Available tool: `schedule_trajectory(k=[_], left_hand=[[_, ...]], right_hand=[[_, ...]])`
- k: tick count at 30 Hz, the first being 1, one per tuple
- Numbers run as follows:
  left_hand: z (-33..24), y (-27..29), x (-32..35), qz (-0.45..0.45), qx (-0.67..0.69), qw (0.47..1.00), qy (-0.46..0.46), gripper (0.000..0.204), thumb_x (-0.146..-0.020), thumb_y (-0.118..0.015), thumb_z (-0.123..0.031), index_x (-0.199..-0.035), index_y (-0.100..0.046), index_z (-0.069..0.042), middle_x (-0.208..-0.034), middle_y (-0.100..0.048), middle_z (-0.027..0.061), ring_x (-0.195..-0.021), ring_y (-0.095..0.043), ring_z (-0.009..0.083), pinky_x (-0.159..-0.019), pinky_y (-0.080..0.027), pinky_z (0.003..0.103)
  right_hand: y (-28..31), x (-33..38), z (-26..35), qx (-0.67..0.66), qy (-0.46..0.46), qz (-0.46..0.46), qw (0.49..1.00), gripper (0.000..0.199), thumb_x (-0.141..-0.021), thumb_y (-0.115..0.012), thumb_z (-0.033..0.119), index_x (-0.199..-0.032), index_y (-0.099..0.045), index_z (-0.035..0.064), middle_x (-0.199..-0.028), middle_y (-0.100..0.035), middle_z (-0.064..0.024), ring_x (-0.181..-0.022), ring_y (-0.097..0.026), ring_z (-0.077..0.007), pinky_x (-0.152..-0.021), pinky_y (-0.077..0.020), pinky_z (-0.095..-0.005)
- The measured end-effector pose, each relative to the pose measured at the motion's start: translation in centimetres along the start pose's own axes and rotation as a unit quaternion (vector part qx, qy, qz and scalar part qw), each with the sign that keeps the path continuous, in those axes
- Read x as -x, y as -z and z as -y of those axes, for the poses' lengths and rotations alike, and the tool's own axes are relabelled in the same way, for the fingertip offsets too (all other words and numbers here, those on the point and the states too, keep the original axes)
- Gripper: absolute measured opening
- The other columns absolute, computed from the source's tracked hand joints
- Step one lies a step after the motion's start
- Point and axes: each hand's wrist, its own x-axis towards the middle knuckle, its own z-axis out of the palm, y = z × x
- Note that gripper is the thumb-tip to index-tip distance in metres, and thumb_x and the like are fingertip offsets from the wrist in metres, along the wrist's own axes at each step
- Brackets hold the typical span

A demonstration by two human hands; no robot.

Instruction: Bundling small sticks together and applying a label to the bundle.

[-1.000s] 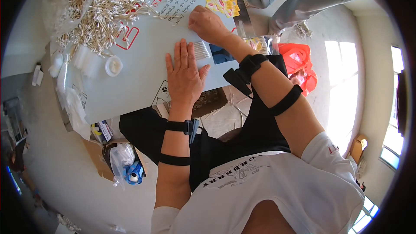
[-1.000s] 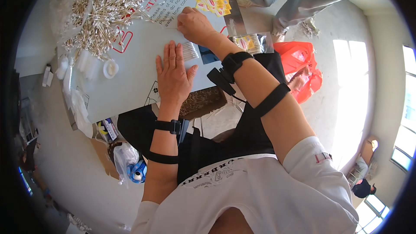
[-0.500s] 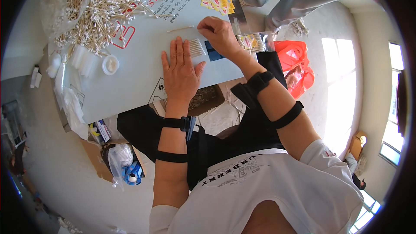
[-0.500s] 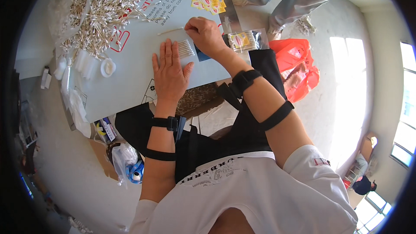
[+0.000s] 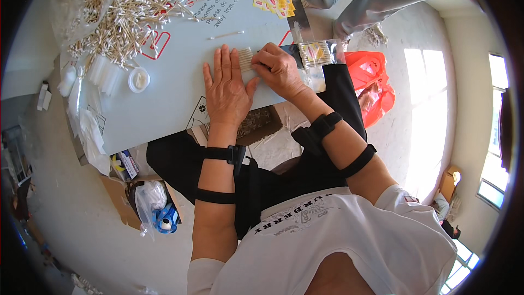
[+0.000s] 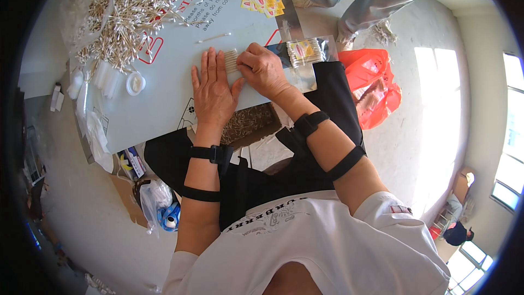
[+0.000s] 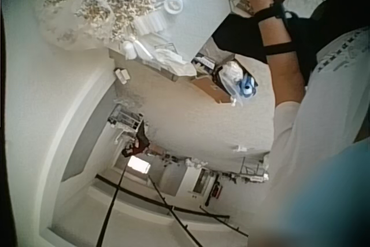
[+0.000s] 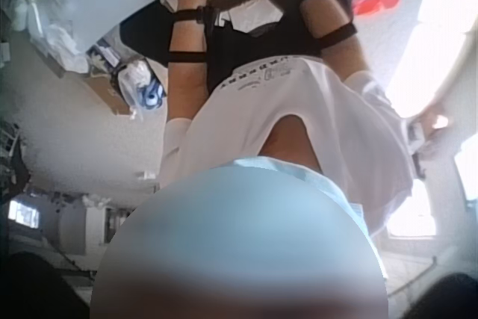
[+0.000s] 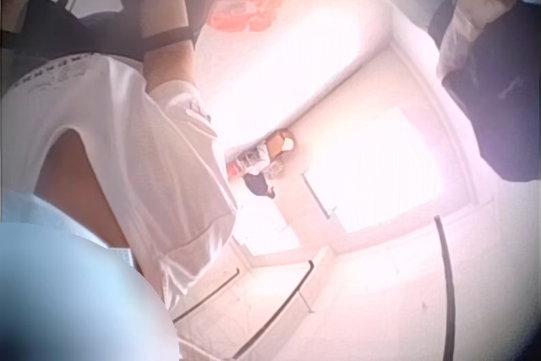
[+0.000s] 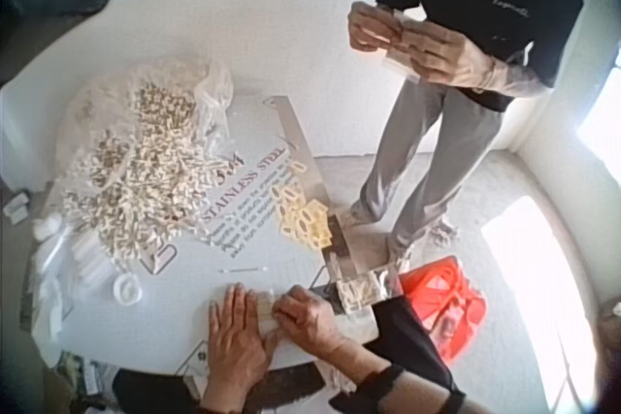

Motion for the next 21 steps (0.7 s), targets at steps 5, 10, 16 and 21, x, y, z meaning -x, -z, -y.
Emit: schedule_trajectory(k=[5, 10, 16, 21], left_hand=[[0.10, -0.09, 0.01, -0.001, -0.003, 1.000, 0.001, 0.075, -0.091, -0.055, -0.048, -0.146, -0.034, -0.001, -0.155, -0.028, 0.0160, -0.146, -0.020, 0.0285, -0.118, -0.012, 0.051], [0.01, -0.10, 0.01, -0.001, 0.001, 1.000, 0.001, 0.076, -0.091, -0.054, -0.049, -0.147, -0.034, -0.001, -0.156, -0.028, 0.0157, -0.146, -0.020, 0.0283, -0.118, -0.012, 0.050], [-0.04, -0.08, 0.00, -0.001, 0.002, 1.000, 0.002, 0.077, -0.091, -0.055, -0.049, -0.147, -0.034, -0.001, -0.156, -0.028, 0.0156, -0.147, -0.020, 0.0280, -0.118, -0.012, 0.050], [-0.02, -0.03, -0.03, -0.002, 0.000, 1.000, 0.002, 0.077, -0.091, -0.055, -0.049, -0.147, -0.034, -0.001, -0.156, -0.028, 0.0157, -0.147, -0.020, 0.0279, -0.118, -0.012, 0.050]], right_hand=[[-0.01, 0.10, 0.14, -0.009, -0.004, 0.004, 1.000, 0.009, -0.078, -0.069, 0.008, -0.087, -0.067, 0.0052, -0.083, -0.059, -0.0095, -0.074, -0.063, -0.0267, -0.066, -0.0499, -0.0333], [-0.36, 0.00, 0.09, -0.023, -0.045, -0.023, 0.998, 0.010, -0.080, -0.069, 0.008, -0.089, -0.068, 0.0057, -0.083, -0.060, -0.0097, -0.073, -0.063, -0.0271, -0.065, -0.0500, -0.0330], [-0.46, -0.04, -0.09, -0.019, -0.034, -0.029, 0.999, 0.010, -0.080, -0.069, 0.008, -0.090, -0.068, 0.0059, -0.083, -0.060, -0.0097, -0.073, -0.063, -0.0276, -0.065, -0.0500, -0.0332], [-0.40, -0.13, 0.14, -0.009, -0.030, -0.029, 0.999, 0.009, -0.081, -0.068, 0.009, -0.089, -0.068, 0.0055, -0.082, -0.060, -0.0097, -0.072, -0.063, -0.0277, -0.065, -0.0497, -0.0335]])
